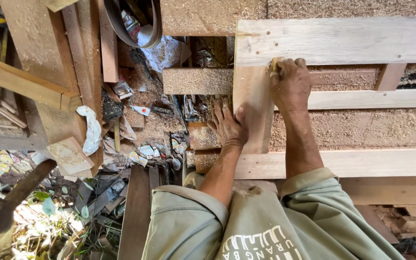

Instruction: Sanding a wooden door frame manually with a sanding block

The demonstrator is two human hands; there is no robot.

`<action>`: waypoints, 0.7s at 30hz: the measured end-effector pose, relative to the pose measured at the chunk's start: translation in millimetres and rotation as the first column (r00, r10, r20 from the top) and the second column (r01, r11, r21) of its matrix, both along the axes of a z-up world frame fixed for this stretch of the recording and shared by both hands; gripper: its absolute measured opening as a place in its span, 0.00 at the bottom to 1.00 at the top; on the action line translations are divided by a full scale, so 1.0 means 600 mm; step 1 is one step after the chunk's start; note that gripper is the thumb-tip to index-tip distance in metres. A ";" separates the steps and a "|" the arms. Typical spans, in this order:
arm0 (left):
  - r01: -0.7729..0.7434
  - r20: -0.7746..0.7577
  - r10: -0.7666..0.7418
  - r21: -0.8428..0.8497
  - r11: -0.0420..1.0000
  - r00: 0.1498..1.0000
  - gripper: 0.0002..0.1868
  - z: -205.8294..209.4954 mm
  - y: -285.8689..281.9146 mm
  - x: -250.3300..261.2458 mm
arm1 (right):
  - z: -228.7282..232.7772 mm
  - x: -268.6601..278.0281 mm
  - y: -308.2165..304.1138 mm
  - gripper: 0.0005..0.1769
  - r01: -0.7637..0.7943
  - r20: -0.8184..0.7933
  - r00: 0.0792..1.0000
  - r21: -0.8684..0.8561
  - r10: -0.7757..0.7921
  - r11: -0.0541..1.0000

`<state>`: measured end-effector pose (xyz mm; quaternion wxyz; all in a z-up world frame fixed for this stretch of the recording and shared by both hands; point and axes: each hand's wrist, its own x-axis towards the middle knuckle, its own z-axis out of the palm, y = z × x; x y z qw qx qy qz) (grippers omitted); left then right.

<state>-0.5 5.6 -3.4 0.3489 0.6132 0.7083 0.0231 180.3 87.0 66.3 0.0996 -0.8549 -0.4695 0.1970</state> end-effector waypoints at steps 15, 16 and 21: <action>-0.014 0.032 0.016 -0.064 0.998 0.999 0.38 0.001 -0.004 -0.004 | -0.005 0.039 -0.055 0.16 0.026 -0.215 0.977 0.046 -0.015 0.999; -0.014 0.029 0.016 -0.064 0.998 0.999 0.39 0.001 -0.007 -0.005 | -0.012 0.050 -0.055 0.16 -0.001 -0.150 0.989 0.055 0.009 0.999; -0.003 0.003 0.003 0.010 1.000 1.000 0.38 -0.005 -0.004 -0.002 | -0.041 0.045 -0.018 0.14 -0.020 -0.026 0.999 0.053 0.021 0.998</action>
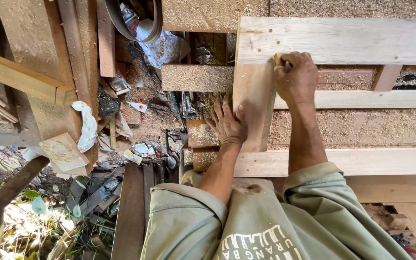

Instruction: Sanding a wooden door frame manually with a sanding block

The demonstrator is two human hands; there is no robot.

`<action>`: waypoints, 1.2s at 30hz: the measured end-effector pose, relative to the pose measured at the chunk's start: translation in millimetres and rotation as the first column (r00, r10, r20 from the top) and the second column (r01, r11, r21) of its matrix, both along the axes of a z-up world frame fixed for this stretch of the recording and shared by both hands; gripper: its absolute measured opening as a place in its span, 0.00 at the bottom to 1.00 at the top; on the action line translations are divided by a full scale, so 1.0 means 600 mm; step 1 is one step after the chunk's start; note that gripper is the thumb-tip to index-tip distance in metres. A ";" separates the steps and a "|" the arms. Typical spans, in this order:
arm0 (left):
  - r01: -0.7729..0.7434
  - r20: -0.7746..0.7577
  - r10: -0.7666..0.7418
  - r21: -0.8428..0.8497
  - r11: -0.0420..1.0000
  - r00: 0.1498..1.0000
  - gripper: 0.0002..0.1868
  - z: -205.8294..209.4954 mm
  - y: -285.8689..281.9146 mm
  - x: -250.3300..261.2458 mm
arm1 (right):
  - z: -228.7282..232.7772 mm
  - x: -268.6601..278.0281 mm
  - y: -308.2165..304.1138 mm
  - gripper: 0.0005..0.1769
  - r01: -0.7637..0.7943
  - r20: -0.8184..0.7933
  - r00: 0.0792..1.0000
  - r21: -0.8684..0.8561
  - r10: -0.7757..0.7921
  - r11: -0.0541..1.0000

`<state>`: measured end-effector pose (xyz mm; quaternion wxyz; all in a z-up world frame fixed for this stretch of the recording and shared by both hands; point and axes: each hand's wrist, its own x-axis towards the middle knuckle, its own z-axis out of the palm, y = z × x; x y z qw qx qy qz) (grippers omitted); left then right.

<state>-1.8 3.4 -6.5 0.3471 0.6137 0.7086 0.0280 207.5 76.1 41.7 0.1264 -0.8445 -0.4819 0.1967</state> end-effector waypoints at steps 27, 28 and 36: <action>-0.016 -0.007 0.016 0.064 0.998 1.000 0.40 0.002 0.003 0.005 | 0.002 -0.036 0.002 0.09 -0.108 0.119 0.983 -0.234 0.139 0.966; -0.005 -0.008 0.005 0.041 0.999 1.000 0.39 -0.002 -0.002 0.003 | 0.017 -0.035 0.001 0.09 -0.139 0.069 0.984 -0.266 0.162 0.954; -0.007 -0.018 0.008 0.027 1.000 1.000 0.36 -0.017 -0.012 0.000 | 0.173 -0.030 -0.011 0.17 0.150 -0.434 0.875 -0.181 -0.216 0.972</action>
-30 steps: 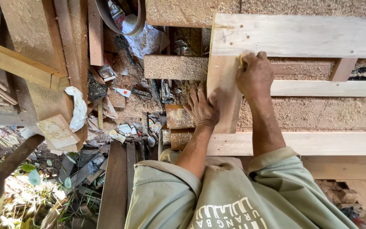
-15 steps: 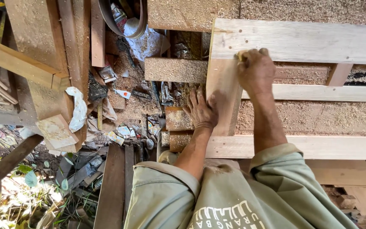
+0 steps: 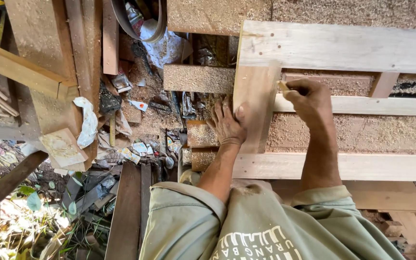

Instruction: Sanding a wooden door frame manually with a sanding block

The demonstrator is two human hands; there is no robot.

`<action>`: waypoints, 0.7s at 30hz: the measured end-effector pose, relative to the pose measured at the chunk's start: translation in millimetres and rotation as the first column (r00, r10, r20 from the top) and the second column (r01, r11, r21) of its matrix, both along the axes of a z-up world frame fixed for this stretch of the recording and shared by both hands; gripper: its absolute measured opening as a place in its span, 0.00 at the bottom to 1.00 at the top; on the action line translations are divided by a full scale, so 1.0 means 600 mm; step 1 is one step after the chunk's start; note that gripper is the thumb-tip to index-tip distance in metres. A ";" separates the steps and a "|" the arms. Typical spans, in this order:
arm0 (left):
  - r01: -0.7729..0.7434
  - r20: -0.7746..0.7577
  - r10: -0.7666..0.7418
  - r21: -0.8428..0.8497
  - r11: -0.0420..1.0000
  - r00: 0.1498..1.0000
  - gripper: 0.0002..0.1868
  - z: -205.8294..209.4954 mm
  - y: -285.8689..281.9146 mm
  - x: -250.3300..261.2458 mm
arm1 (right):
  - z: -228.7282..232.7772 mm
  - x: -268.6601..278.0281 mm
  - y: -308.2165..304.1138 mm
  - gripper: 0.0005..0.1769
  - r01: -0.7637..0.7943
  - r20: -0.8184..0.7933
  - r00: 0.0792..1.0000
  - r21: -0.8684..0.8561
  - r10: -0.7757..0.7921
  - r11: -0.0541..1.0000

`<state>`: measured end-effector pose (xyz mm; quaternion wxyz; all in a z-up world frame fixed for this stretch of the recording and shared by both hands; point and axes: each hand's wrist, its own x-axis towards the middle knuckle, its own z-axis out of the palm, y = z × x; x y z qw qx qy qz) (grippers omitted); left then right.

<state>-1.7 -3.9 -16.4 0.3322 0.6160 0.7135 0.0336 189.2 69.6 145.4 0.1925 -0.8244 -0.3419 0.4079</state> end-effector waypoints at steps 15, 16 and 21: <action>0.010 0.013 -0.012 0.121 0.993 1.000 0.34 0.005 0.005 0.000 | -0.077 0.051 -0.018 0.16 0.137 -0.005 0.990 0.146 -0.138 0.980; 0.007 0.014 -0.008 0.102 0.995 1.000 0.34 0.005 0.005 -0.001 | -0.078 0.050 -0.018 0.15 0.119 -0.002 0.993 0.157 -0.120 0.980; 0.003 0.025 -0.005 0.060 0.998 1.000 0.35 0.003 0.006 0.000 | -0.084 0.041 -0.012 0.16 0.130 -0.009 0.991 0.167 -0.130 0.977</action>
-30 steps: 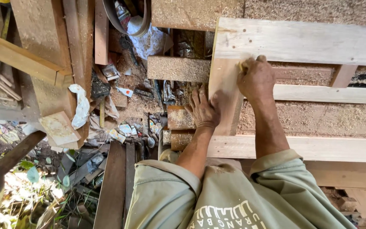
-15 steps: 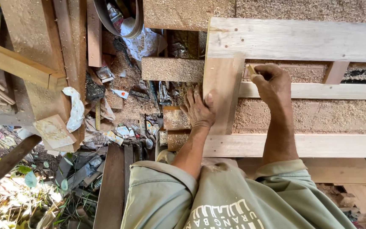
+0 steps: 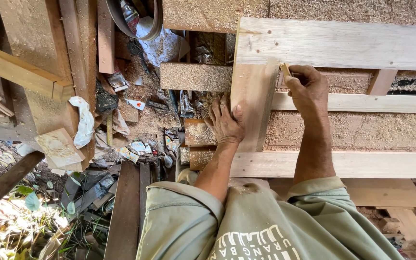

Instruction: Sanding a wooden door frame manually with a sanding block

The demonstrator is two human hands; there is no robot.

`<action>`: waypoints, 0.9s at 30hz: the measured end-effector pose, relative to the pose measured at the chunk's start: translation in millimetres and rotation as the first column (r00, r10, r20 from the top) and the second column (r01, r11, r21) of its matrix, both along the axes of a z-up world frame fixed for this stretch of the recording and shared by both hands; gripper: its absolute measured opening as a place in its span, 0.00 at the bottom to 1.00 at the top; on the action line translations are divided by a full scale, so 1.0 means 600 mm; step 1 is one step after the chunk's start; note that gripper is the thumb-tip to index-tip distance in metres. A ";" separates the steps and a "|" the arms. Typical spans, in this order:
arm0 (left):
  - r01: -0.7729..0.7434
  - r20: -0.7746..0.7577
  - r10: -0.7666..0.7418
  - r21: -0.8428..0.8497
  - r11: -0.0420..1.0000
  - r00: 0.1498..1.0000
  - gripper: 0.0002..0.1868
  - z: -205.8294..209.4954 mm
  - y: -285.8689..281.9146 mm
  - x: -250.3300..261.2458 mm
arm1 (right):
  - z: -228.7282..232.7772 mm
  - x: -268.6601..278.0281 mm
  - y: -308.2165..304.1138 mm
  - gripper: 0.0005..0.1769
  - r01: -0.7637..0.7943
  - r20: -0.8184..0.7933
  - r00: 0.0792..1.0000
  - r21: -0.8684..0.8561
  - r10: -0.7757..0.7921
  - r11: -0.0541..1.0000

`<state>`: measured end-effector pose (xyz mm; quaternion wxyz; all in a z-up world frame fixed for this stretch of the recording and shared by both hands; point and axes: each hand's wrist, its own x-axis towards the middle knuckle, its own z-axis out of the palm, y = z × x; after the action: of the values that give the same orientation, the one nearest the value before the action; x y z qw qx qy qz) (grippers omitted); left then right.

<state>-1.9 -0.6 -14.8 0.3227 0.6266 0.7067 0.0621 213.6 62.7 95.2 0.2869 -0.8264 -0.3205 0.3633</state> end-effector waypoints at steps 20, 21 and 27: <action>0.000 0.020 0.001 -0.051 0.999 1.000 0.34 0.013 0.005 -0.001 | -0.034 -0.023 0.024 0.15 -0.350 0.432 0.813 -0.175 0.391 0.920; -0.004 0.019 0.005 -0.051 0.999 1.000 0.34 0.011 0.005 0.000 | -0.037 -0.024 0.027 0.15 -0.354 0.431 0.812 -0.174 0.394 0.919; 0.016 0.122 0.040 -0.423 0.906 0.992 0.38 0.095 0.065 -0.003 | -0.008 -0.070 0.075 0.06 -0.398 0.372 0.756 -0.393 0.539 0.829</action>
<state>-3.8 38.4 42.4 0.4952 0.5318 0.6851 -0.0506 171.5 107.9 90.2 -0.0248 -0.8133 -0.5215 0.2567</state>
